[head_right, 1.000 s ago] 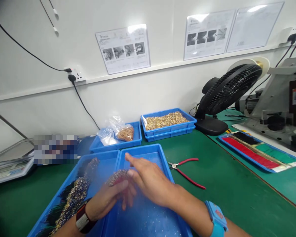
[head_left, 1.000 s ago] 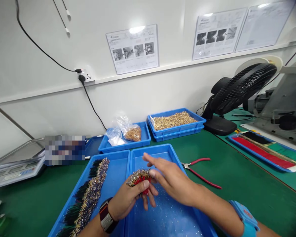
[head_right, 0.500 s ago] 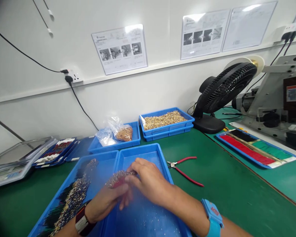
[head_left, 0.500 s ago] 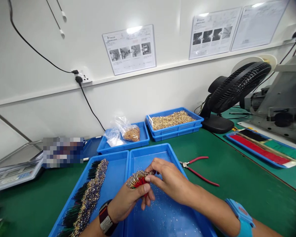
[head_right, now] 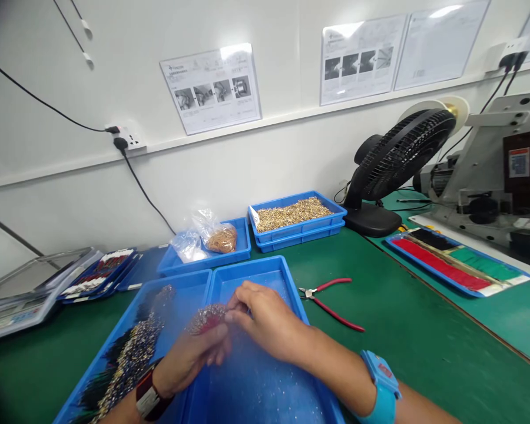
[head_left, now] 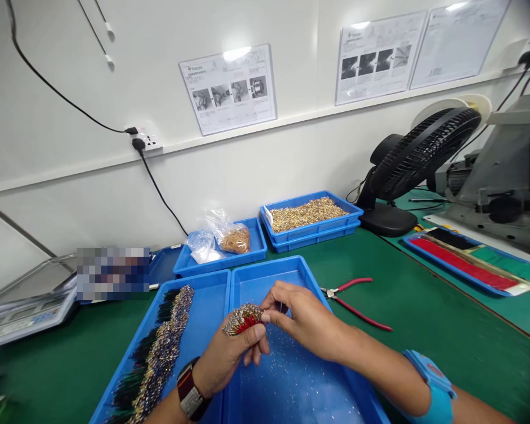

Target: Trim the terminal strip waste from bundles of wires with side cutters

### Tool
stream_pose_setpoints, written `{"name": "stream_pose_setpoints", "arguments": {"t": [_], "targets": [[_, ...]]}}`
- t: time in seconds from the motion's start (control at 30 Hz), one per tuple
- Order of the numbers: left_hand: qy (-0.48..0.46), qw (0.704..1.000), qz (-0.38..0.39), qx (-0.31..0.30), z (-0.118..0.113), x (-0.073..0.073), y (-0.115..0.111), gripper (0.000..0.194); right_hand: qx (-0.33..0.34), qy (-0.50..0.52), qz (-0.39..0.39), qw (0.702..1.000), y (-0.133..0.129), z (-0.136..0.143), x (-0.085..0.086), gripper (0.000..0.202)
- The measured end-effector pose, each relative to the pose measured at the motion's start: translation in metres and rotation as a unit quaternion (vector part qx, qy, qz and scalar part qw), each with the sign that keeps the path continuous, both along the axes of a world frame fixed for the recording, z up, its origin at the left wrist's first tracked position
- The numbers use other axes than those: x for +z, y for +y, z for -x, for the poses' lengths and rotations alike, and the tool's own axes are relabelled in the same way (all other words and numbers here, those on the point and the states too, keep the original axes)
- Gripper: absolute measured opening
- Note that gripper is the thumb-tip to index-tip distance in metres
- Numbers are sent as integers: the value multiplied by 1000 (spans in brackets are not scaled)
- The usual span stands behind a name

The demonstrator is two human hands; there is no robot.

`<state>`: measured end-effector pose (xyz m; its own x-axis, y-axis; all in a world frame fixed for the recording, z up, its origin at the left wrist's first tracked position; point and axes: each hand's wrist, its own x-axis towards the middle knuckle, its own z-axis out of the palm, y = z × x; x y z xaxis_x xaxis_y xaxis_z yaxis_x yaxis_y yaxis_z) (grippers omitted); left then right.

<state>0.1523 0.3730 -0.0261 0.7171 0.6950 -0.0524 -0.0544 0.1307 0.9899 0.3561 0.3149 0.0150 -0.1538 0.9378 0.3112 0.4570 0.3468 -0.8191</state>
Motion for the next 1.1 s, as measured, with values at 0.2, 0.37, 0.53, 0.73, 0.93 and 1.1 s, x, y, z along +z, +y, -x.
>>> {"name": "stream_pose_setpoints", "arguments": {"t": [0.2, 0.37, 0.53, 0.73, 0.93, 1.1], "targets": [[-21, 999, 7, 25, -3, 5, -2, 46, 32, 36, 30, 998, 1, -7, 7, 13], [-38, 999, 18, 30, -1, 4, -3, 46, 28, 61, 35, 997, 0, -5, 6, 12], [-39, 999, 15, 27, 3, -2, -1, 49, 57, 116, 77, 989, 2, -6, 5, 19], [-42, 999, -8, 4, 4, -3, 0, 47, 76, 158, 117, 978, 2, -4, 0, 23], [-34, 999, -22, 7, 4, -1, -2, 48, 82, 176, 134, 972, 2, -2, -3, 20], [-39, 999, -16, 14, 2, -2, -3, 48, 65, 178, 115, 975, 0, 3, -3, 19]]}}
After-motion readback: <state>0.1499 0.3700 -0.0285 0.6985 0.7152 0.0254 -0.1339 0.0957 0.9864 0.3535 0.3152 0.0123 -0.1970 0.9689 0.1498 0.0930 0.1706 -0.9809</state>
